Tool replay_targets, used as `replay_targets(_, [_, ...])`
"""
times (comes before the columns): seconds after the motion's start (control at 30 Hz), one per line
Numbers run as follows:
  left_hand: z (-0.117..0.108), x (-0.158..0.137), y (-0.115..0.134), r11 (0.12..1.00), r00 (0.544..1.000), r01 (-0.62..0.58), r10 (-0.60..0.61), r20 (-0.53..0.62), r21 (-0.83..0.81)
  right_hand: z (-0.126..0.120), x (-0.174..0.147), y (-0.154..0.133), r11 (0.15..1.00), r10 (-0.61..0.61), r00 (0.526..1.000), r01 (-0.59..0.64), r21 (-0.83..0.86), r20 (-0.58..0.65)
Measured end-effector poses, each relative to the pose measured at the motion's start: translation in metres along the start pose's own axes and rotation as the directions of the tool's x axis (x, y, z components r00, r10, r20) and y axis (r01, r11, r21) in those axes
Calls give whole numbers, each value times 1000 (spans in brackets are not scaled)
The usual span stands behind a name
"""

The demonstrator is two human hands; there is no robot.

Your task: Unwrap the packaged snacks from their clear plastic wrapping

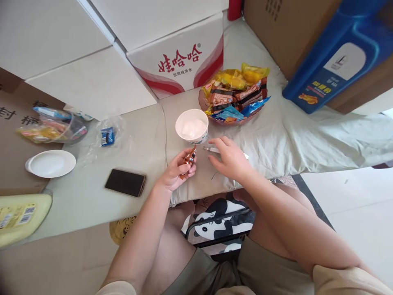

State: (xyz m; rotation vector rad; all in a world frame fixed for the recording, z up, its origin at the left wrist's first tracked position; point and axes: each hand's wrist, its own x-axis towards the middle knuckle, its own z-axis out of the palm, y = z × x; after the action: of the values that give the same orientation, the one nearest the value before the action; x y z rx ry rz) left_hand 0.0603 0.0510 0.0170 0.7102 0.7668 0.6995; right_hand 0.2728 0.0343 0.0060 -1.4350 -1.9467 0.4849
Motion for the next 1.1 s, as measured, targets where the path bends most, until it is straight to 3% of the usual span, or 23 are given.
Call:
replay_targets(0.3, [7, 12, -9, 996, 990, 84, -85, 109, 13, -8, 7, -19, 951, -179, 984, 176, 256, -12])
replay_targets(0.4, [6, 15, -8, 991, 983, 124, -117, 139, -44, -13, 7, -14, 954, -109, 991, 128, 271, -82])
replay_targets(0.47, [6, 16, -6, 991, 986, 107, -94, 137, -85, -18, 10, -5, 953, -4, 977, 69, 294, -214])
replay_targets(0.5, [5, 16, -5, 991, 989, 86, -73, 130, -98, -22, 14, 1, 953, 49, 950, 48, 300, -309])
replay_targets(0.57, [4, 15, -5, 993, 992, 56, -44, 117, -106, -34, 23, 12, 965, 108, 848, 35, 258, -518])
replay_targets(0.63, [3, 14, -6, 994, 991, 65, -53, 122, -93, -46, 30, 18, 991, 72, 733, 22, 130, -676])
replay_targets(0.7, [2, 14, -7, 994, 989, 82, -72, 127, -77, -53, 30, 19, 1000, -5, 678, 5, -1, -735])
replay_targets(0.77, [0, 15, -8, 994, 989, 90, -81, 125, -66, -50, 25, 13, 996, -90, 696, 63, -64, -713])
replay_targets(0.93, [-1, 12, -1, 996, 995, 34, -26, 99, -79, -5, 9, -6, 945, -286, 852, 327, 18, -439])
replay_targets(1.03, [-2, 0, 9, 997, 996, -58, 60, 61, -44, 19, 8, -18, 923, -327, 891, 373, 95, -314])
replay_targets(1.1, [-8, -15, 18, 986, 987, -156, 157, -24, 51, 27, 9, -28, 917, -327, 910, 371, 146, -256])
